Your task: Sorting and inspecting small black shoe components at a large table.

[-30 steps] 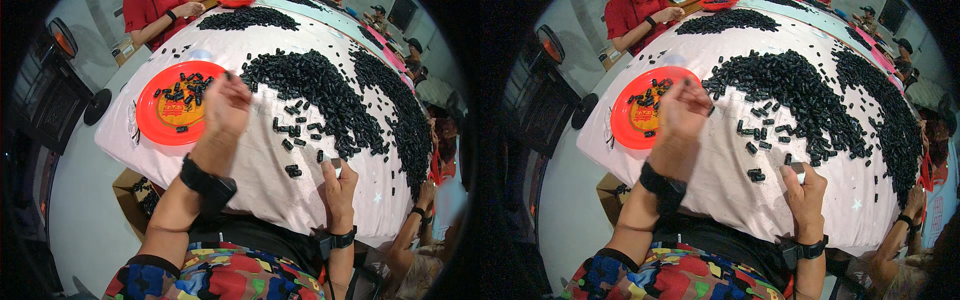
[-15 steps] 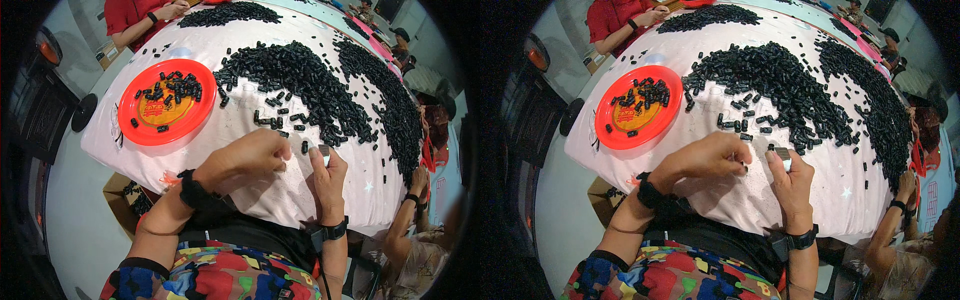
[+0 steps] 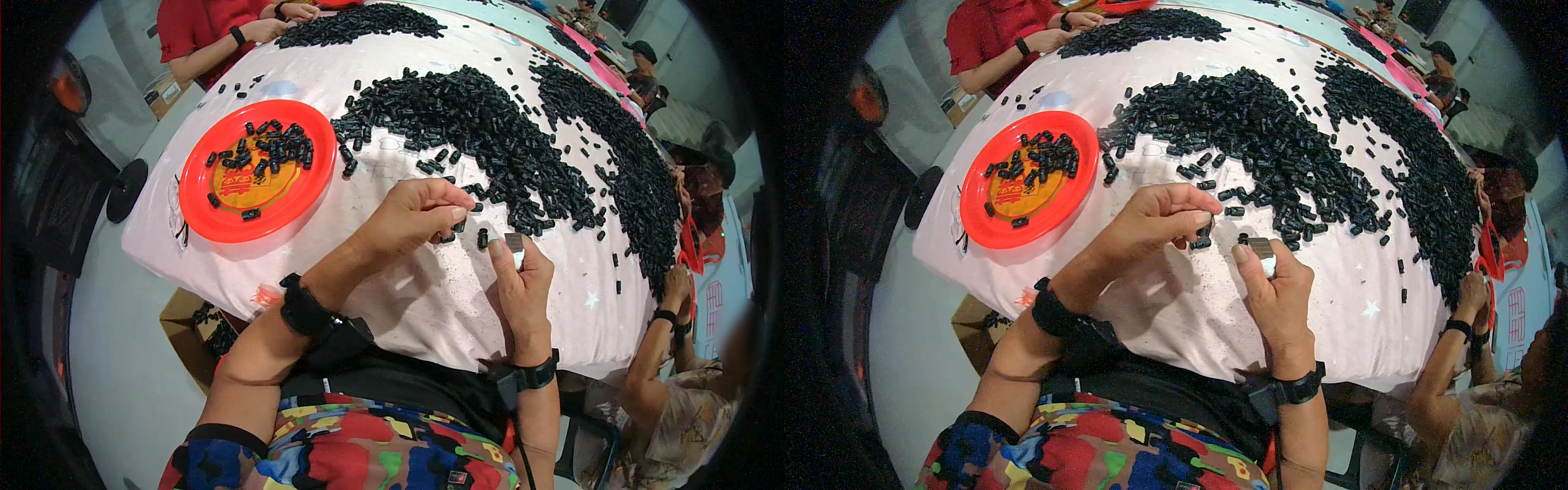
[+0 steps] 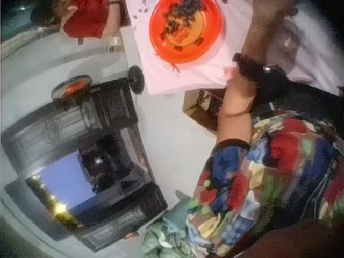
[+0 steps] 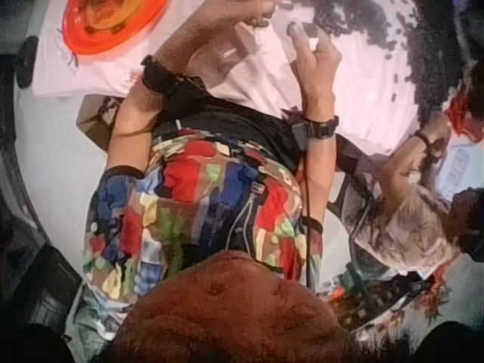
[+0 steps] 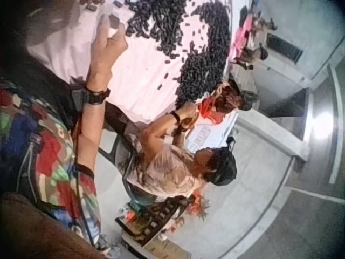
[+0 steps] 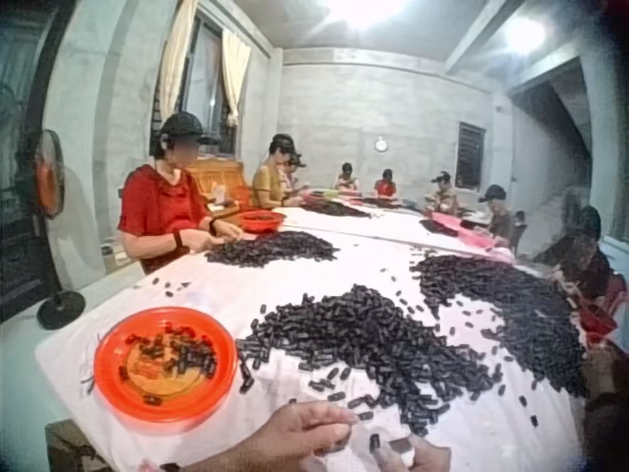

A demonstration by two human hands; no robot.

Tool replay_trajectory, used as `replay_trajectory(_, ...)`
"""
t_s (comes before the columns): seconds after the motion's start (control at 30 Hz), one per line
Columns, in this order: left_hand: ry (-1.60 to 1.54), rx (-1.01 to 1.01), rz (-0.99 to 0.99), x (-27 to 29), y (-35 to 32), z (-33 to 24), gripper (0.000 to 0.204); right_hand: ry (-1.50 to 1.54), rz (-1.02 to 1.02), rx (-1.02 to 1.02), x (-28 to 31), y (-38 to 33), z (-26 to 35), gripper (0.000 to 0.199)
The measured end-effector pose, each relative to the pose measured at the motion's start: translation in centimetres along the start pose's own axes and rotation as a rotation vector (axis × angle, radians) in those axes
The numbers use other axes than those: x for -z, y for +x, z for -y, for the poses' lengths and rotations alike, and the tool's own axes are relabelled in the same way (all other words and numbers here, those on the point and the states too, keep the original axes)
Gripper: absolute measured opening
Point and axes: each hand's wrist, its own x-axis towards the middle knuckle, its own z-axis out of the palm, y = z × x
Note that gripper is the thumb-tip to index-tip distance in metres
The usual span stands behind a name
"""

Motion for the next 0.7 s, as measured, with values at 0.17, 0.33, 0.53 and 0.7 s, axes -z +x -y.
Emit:
replay_trajectory(0.17, -0.213, 0.092, 0.088, -0.8, -0.2, -0.2, 0.028, 0.022, 0.112, -0.025, 0.6, -0.2, 0.4, 0.024)
replay_trajectory(0.33, -0.250, 0.130, 0.210, -1.5, -0.2, -0.2, 0.030, 0.021, 0.144, 0.018, 0.8, -0.1, 0.0, 0.030)
replay_trajectory(0.53, -0.289, 0.119, 0.243, -2.0, -0.3, 0.0, 0.030, 0.019, 0.180, 0.030, 0.8, -0.2, -0.5, 0.033)
replay_trajectory(0.7, -0.316, 0.101, 0.264, -2.0, -0.3, 0.2, 0.030, 0.003, 0.201, 0.036, 0.8, -0.1, 0.3, 0.033)
